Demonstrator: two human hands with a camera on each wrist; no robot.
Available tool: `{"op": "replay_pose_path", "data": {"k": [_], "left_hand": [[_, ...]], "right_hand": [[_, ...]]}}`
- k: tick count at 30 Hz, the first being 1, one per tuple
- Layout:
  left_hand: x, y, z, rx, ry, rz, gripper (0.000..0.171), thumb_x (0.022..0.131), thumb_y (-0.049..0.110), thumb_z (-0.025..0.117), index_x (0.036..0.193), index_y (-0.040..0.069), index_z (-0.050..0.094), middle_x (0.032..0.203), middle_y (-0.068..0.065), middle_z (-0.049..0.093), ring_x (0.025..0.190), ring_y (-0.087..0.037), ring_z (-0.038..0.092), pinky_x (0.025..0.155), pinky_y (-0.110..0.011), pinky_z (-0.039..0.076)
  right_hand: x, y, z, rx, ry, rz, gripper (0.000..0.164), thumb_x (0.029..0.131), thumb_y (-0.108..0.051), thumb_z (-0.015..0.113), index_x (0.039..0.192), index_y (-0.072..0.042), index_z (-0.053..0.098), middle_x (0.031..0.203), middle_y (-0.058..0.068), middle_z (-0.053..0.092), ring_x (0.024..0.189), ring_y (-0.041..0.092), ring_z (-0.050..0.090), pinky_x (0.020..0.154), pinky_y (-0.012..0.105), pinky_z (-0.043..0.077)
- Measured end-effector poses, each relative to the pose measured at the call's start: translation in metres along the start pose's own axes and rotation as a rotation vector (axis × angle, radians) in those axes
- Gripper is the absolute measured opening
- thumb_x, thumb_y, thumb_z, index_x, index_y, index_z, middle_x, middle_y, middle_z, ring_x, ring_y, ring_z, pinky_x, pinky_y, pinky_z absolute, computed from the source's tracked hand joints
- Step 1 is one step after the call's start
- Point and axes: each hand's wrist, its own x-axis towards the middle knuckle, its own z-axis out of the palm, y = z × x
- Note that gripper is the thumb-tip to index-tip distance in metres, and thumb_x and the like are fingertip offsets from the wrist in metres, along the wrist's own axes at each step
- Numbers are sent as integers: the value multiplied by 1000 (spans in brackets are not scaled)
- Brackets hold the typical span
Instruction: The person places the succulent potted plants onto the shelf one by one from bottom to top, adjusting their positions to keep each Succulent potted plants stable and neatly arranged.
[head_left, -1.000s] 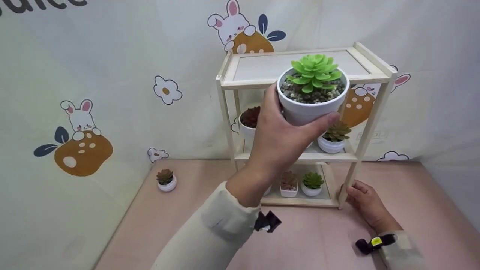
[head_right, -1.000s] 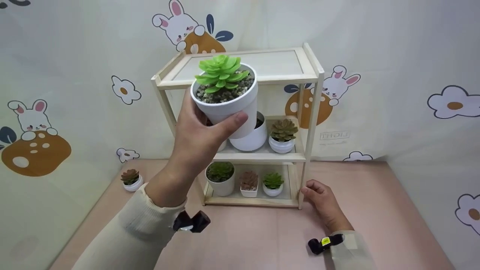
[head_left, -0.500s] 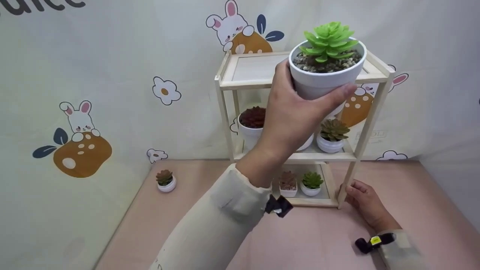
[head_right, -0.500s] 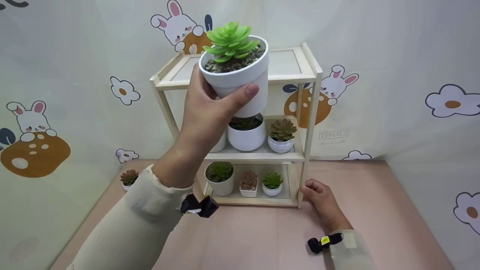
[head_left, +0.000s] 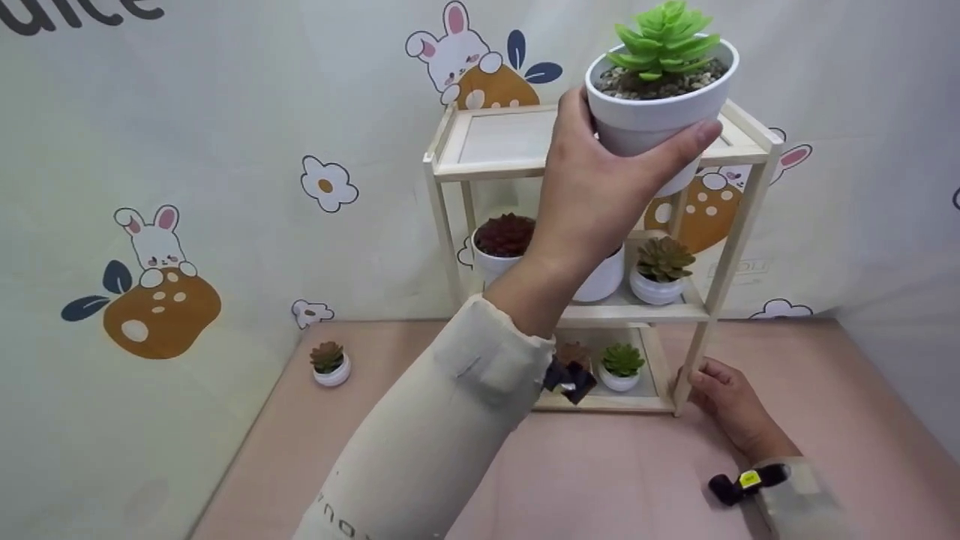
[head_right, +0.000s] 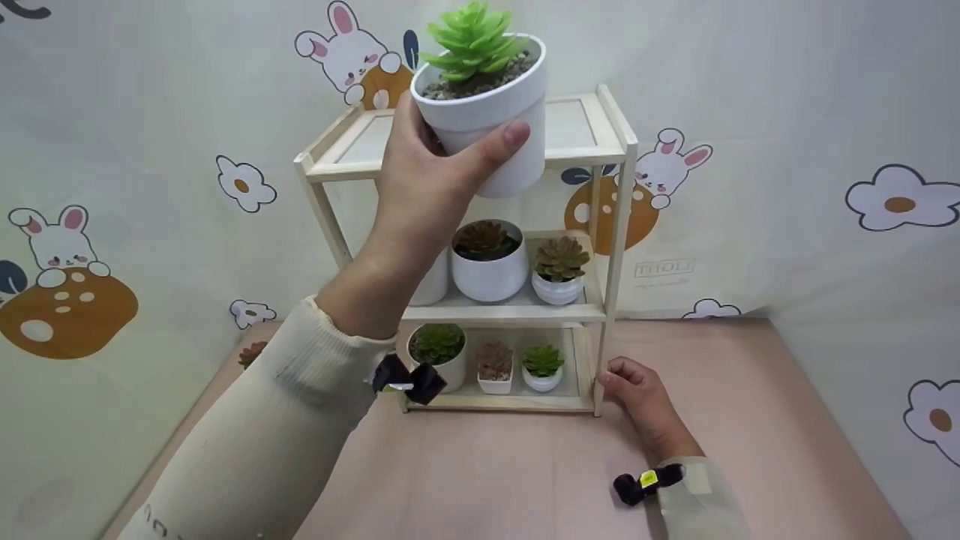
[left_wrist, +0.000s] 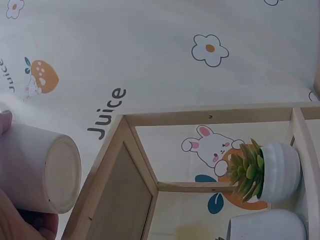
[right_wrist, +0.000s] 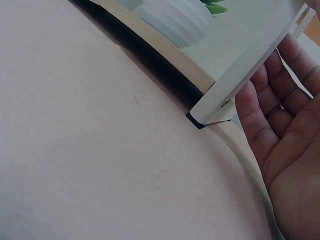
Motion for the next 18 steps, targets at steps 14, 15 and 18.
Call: {"op": "replay_pose_path", "data": {"k": [14,15,18], "left_hand": [[30,-2,8,191,-34,16,101,82,49,87,157,13,28,141,4,45,122,-5,51,97,-12,47],[32,-2,8,208,-36,16,102,82,49,87,157,13,28,141,4,45,123,-5,51,98,-12,47],[37,0,11,253,-44,1,103,82,51,86,157,13,27,142,4,45,124,-4,51,99,-12,47]], "right_hand": [[2,-1,2,1,13,12,32,107,-13,54,119,16,60,97,1,76,97,13,72,91,26,57],[1,-1,2,-10,15,14,32,107,-14,53,119,15,60,97,1,76,98,12,72,91,25,57],[1,1,0,-28,22,24,30,107,-14,53,119,11,63,99,0,75,100,12,72,92,24,56]]}}
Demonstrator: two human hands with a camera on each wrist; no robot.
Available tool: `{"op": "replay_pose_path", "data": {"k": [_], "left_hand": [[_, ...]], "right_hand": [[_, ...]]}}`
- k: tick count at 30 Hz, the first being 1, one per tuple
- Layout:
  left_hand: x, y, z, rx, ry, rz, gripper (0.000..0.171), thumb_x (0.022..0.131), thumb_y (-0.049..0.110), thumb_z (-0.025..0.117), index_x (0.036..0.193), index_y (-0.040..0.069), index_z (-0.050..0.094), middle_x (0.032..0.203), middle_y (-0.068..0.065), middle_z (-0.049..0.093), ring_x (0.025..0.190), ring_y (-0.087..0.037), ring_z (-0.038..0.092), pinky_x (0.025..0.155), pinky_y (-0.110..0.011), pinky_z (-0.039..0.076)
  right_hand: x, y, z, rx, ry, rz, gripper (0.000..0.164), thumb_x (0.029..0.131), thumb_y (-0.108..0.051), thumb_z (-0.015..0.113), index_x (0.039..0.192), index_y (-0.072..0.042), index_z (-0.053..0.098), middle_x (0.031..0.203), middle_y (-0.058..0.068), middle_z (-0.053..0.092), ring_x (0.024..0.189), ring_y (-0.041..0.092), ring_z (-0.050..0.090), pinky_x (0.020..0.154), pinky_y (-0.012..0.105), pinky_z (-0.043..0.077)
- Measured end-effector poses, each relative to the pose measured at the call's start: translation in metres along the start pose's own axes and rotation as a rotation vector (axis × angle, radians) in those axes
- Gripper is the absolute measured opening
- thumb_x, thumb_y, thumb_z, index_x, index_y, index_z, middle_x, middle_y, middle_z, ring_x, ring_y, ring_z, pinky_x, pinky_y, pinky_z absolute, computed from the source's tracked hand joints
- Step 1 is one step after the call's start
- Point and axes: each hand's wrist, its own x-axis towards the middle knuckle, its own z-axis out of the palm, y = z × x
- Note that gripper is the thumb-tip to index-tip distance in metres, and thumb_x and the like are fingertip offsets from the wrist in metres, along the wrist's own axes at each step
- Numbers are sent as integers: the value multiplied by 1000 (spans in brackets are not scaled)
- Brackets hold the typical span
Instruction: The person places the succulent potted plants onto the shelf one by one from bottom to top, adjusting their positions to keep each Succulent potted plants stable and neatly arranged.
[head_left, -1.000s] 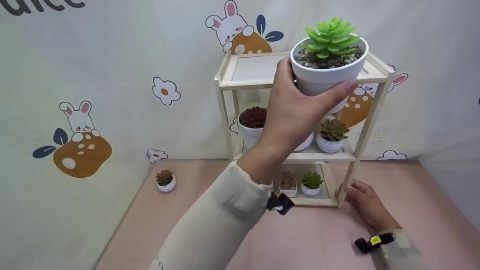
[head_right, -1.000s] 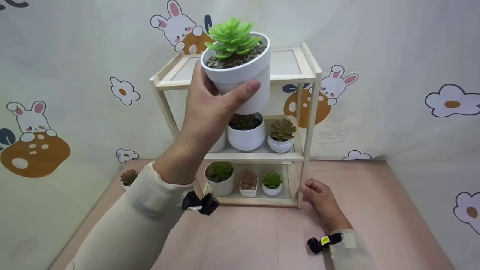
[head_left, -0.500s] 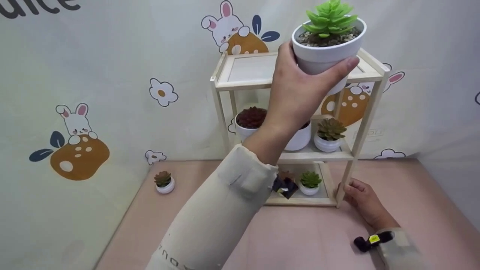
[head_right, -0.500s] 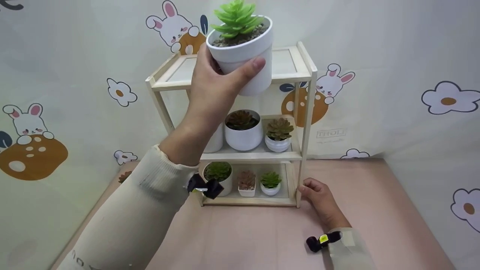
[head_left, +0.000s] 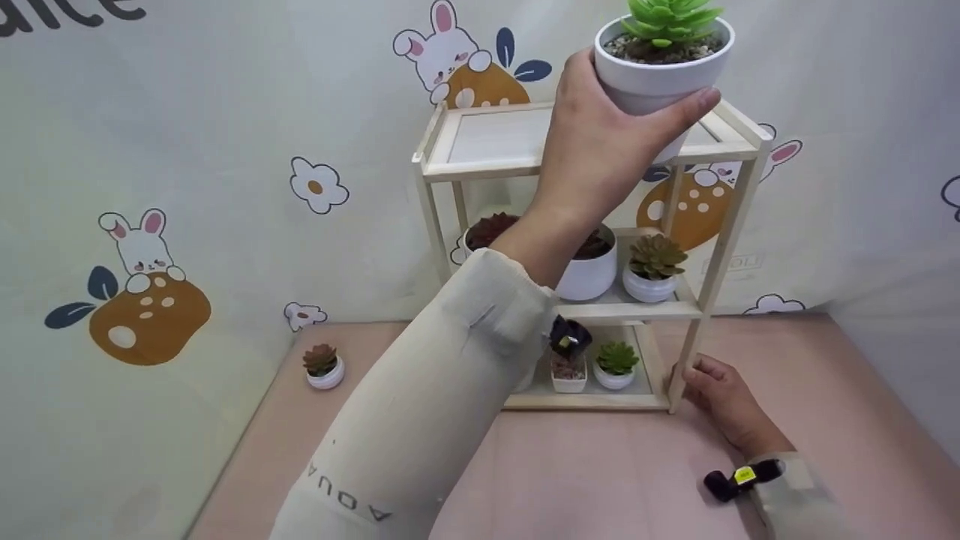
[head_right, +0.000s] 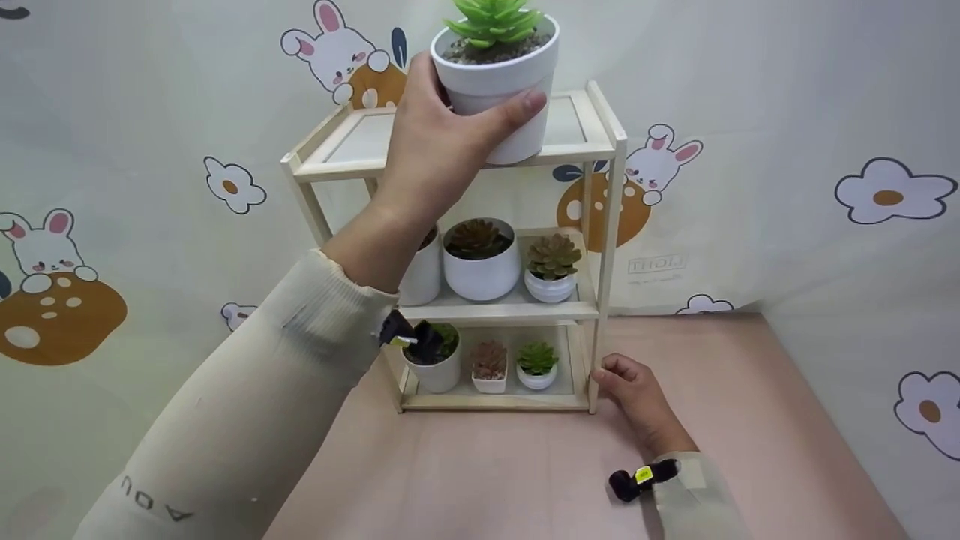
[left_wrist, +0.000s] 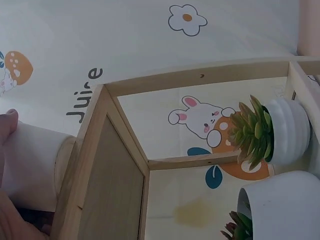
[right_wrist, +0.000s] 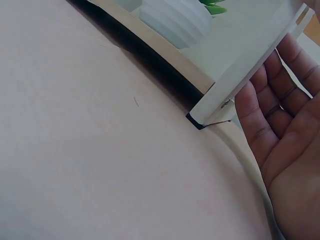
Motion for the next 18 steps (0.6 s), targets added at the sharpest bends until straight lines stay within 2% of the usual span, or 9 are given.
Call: {"op": "replay_pose_path", "data": {"k": [6,18], "left_hand": [[10,5,4,62,-16,-8,100,82,50,86,156,14,28,140,6,46,123,-1,50,98,-9,45],[22,6,10,121,-26,-39,98,82,54,85,154,16,29,140,8,45,125,1,48,101,-9,44]], "right_hand": [[-1,1,-1,10,15,-12,26,107,-11,52,116,10,65,99,0,77,97,11,71,90,24,55],[0,1,2,71,11,-47,22,106,-7,52,110,11,65,99,-1,73,95,9,69,87,24,57]]}}
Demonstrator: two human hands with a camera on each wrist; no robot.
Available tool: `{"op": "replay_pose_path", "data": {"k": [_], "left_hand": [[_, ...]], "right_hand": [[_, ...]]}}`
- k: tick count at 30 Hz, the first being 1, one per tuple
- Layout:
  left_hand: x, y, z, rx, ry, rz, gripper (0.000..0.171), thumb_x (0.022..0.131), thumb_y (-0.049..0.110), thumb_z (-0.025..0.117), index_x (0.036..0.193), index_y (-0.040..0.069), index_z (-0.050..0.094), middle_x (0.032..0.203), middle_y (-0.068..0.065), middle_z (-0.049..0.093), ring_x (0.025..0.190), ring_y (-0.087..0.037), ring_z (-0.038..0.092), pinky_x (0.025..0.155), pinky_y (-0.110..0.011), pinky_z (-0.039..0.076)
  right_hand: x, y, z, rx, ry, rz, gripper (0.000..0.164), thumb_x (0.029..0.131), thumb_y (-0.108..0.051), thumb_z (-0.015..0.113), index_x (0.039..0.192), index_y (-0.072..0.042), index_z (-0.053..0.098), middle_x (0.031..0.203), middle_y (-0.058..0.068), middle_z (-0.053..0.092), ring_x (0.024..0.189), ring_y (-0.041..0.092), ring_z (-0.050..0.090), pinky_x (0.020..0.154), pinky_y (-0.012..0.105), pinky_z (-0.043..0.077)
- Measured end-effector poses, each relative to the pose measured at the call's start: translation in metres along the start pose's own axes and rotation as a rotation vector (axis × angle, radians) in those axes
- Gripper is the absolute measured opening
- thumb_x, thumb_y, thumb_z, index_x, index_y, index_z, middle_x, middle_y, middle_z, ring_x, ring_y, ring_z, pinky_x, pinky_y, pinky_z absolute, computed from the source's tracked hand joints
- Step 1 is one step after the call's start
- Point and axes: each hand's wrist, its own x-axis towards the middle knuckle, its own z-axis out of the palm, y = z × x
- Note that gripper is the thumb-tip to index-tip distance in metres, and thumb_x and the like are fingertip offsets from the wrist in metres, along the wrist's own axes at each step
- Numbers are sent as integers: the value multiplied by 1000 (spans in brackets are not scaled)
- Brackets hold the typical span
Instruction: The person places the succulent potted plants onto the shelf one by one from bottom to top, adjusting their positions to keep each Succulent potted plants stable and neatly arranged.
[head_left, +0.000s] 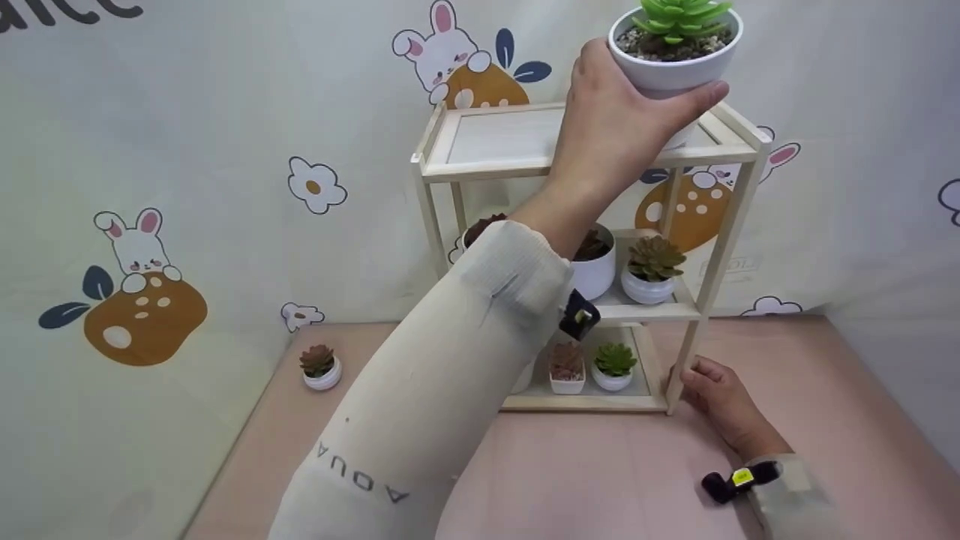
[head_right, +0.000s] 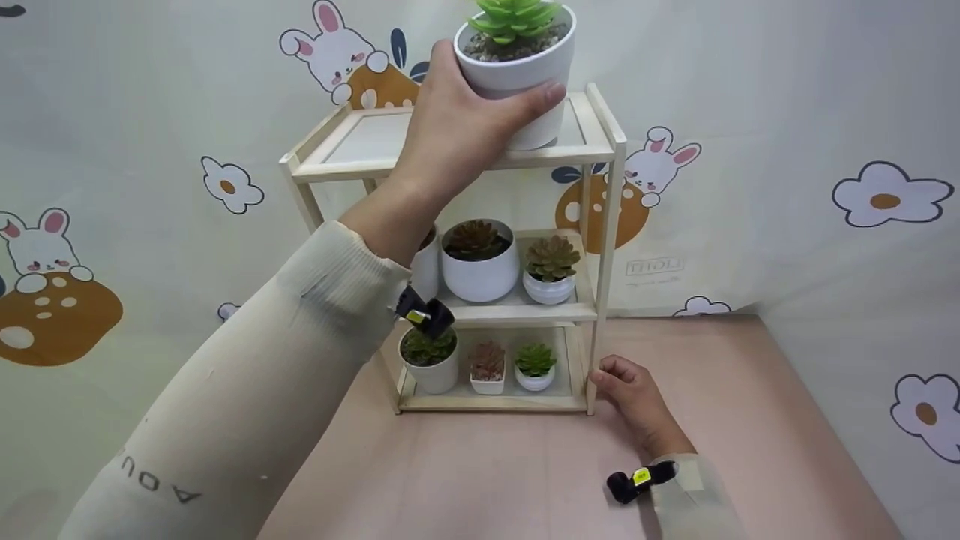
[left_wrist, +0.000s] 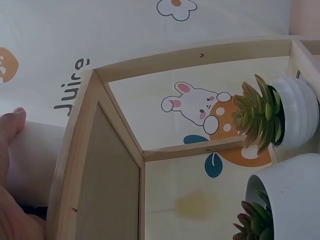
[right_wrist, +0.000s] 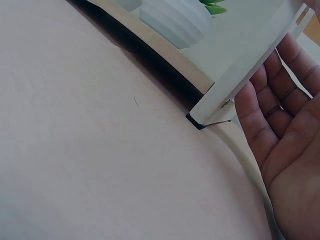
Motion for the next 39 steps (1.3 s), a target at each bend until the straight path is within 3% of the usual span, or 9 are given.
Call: {"op": "replay_pose_path", "data": {"k": [16,23,34,39], "left_hand": [[6,0,5,34,-28,-27,99,83,56,83,155,16,30,140,7,47,125,-1,51,100,-11,46],[9,2,4,9,-53,-69,96,83,55,83,154,17,31,136,8,49,120,-1,54,96,-10,48],[10,1,4,15,-86,-74,92,87,54,80,155,15,31,137,5,50,119,-3,54,99,-14,50],[10,1,4,13,-93,-72,91,88,53,79,155,16,31,138,5,50,119,-4,54,101,-15,50]], "right_hand": [[-2,-3,-1,-41,0,37,23,106,-11,52,112,1,70,101,-3,75,99,9,69,90,23,55],[-1,-1,0,-21,-1,22,26,106,-9,52,115,12,64,101,1,74,99,11,67,91,26,55],[-2,0,1,-30,-13,-1,27,107,-8,51,116,15,60,102,1,74,99,10,69,90,26,56],[-2,-1,-2,-67,-6,27,29,107,-13,52,120,10,63,110,0,74,106,11,69,93,25,54]]}}
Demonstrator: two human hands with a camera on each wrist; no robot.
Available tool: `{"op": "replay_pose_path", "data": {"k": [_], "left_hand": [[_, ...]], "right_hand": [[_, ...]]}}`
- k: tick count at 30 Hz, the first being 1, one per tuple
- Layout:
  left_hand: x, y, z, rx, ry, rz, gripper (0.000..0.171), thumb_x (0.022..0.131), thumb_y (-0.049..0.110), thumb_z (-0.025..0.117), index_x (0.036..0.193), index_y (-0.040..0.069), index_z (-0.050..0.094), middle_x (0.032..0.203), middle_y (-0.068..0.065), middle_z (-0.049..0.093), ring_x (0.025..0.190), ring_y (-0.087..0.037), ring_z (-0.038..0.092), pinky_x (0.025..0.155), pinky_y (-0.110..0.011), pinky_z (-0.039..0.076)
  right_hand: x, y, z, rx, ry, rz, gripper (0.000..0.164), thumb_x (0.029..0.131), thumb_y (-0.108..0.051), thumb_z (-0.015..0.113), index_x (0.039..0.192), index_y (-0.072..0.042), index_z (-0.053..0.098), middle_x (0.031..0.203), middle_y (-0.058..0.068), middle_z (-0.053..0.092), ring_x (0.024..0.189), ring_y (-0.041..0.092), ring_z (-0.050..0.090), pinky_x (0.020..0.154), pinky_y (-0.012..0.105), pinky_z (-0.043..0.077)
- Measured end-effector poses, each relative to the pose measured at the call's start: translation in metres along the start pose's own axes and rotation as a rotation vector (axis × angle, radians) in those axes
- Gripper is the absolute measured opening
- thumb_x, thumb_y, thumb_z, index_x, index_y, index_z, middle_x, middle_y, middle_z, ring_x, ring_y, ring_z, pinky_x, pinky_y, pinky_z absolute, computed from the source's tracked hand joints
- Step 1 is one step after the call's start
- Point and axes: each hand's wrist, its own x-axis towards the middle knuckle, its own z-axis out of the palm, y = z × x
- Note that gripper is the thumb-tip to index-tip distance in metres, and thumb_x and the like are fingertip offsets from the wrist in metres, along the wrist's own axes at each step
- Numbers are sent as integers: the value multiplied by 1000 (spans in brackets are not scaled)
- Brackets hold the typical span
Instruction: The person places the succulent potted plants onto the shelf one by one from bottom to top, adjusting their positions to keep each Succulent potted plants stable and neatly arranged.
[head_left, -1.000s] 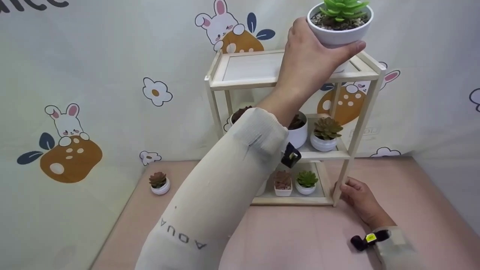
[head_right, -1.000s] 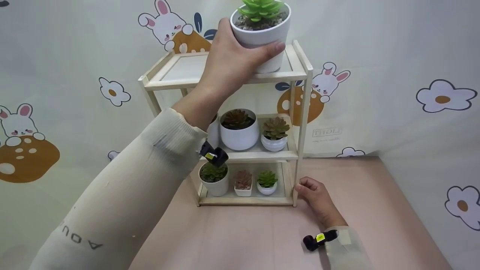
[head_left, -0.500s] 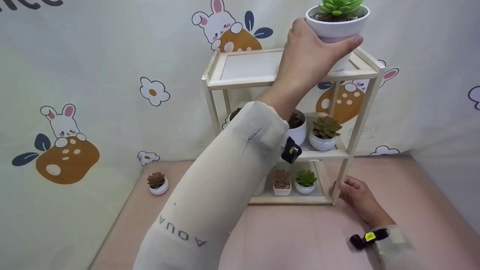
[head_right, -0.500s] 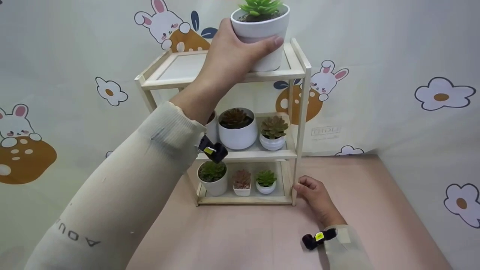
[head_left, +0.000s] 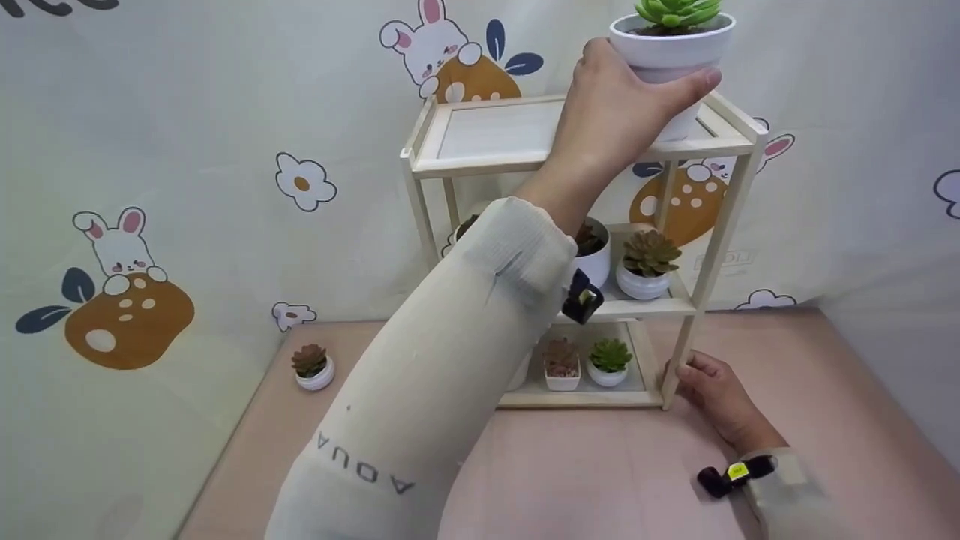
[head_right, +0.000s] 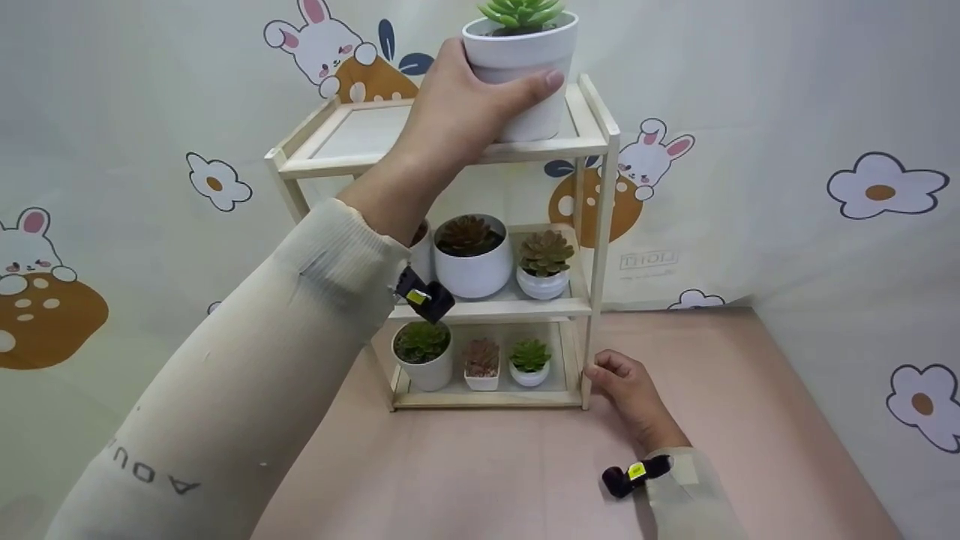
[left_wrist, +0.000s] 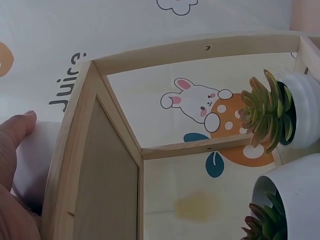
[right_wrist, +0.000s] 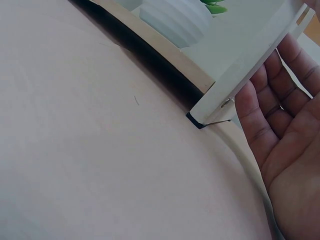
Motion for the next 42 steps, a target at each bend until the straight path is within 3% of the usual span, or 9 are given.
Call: {"op": "replay_pose_path", "data": {"k": [12,21,28,35,42], "left_hand": [[-1,0,-1,20,-9,-21,86,89,54,77,153,17,33,138,6,51,120,-4,55,104,-18,49],[-1,1,-2,34,-5,-40,85,89,56,76,150,15,35,134,6,52,117,-5,56,100,-17,50],[-3,0,-2,40,7,-40,88,89,56,77,153,16,32,136,6,50,120,-4,54,102,-17,49],[-9,1,-6,92,31,-36,94,88,60,76,157,16,30,139,6,48,124,-4,50,105,-17,47],[-22,-3,-14,84,24,-45,102,87,61,76,162,17,23,150,3,44,136,-9,48,114,-23,45]], "right_hand": [[0,0,-1,-25,6,39,29,107,-14,52,121,8,64,115,-1,73,109,10,68,95,23,53],[2,-1,3,57,8,-19,27,105,-8,53,114,16,61,98,1,75,96,11,71,90,25,58],[3,1,2,66,11,-25,27,105,-7,53,113,17,61,98,2,75,96,11,70,90,25,57],[3,2,3,67,4,-27,28,105,-6,51,114,20,58,97,1,75,94,10,70,88,25,58],[2,0,1,19,-2,-11,26,106,-10,52,115,12,63,100,1,76,99,11,71,90,23,56]]}}
